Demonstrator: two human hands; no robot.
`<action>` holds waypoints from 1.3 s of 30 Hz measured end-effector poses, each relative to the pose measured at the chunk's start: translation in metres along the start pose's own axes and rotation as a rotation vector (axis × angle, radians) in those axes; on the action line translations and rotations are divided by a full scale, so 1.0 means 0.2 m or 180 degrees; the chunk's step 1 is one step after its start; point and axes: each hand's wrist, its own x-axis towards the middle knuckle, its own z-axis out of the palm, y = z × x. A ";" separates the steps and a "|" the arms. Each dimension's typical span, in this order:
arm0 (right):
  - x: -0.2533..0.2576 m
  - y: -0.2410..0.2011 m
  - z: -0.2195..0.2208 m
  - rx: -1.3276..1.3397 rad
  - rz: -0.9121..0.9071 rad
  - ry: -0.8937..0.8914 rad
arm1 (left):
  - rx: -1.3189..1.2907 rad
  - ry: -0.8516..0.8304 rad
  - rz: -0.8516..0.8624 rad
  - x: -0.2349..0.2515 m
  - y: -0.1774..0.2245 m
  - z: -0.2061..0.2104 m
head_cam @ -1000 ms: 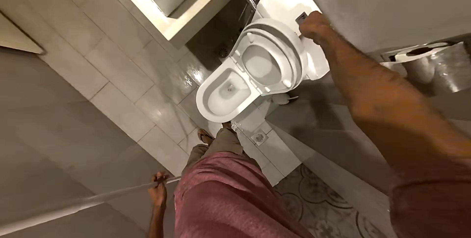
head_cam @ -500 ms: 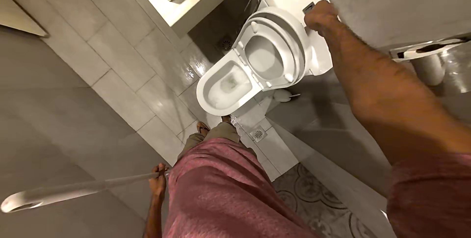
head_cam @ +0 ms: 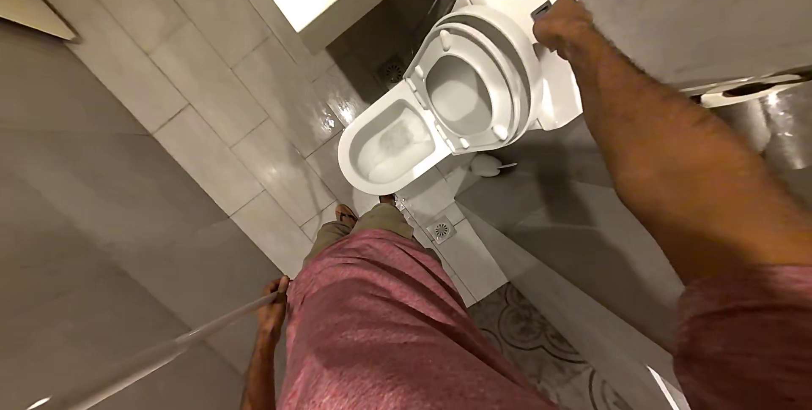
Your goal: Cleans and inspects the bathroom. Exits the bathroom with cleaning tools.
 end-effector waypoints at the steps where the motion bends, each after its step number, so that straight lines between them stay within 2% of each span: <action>1: 0.00 0.00 0.00 0.0011 0.0004 0.0021 | -0.0026 -0.0010 0.0019 0.00 -0.01 0.00; 9: 0.00 -0.02 0.03 0.0085 0.0077 0.0064 | 0.0082 0.0063 -0.0051 -0.05 0.00 -0.01; 14: 0.02 -0.02 0.03 -0.0335 -0.0193 -0.0030 | 0.0213 0.0102 -0.0008 -0.08 -0.03 0.01; 21: -0.01 -0.03 0.04 -0.0515 -0.0334 -0.0041 | 0.0209 0.0169 0.0043 -0.12 -0.09 0.03; 25: -0.01 0.00 0.07 0.0170 -0.0066 0.0102 | 0.0165 0.0132 -0.0049 -0.12 -0.13 0.01; 28: -0.03 0.05 0.11 0.0268 -0.0331 0.0164 | 0.0197 0.0184 -0.0186 -0.12 -0.06 0.00; 30: -0.06 0.04 0.11 0.0589 -0.0190 0.0247 | 0.0151 0.0232 -0.0227 -0.10 -0.04 -0.02; 32: -0.08 0.05 0.14 0.0878 -0.0089 0.0332 | 0.0061 0.0276 -0.0226 -0.04 -0.07 -0.04; 35: -0.06 0.07 0.21 0.0957 -0.0297 0.0322 | 0.0181 0.0228 -0.0277 0.10 -0.14 -0.10; 37: -0.15 0.03 0.25 0.0716 -0.0377 0.0682 | 0.0354 0.0179 -0.0389 0.20 -0.17 -0.14; 39: -0.30 -0.07 0.32 0.0305 -0.0503 0.1744 | 0.0510 0.0127 -0.0500 0.31 -0.16 -0.19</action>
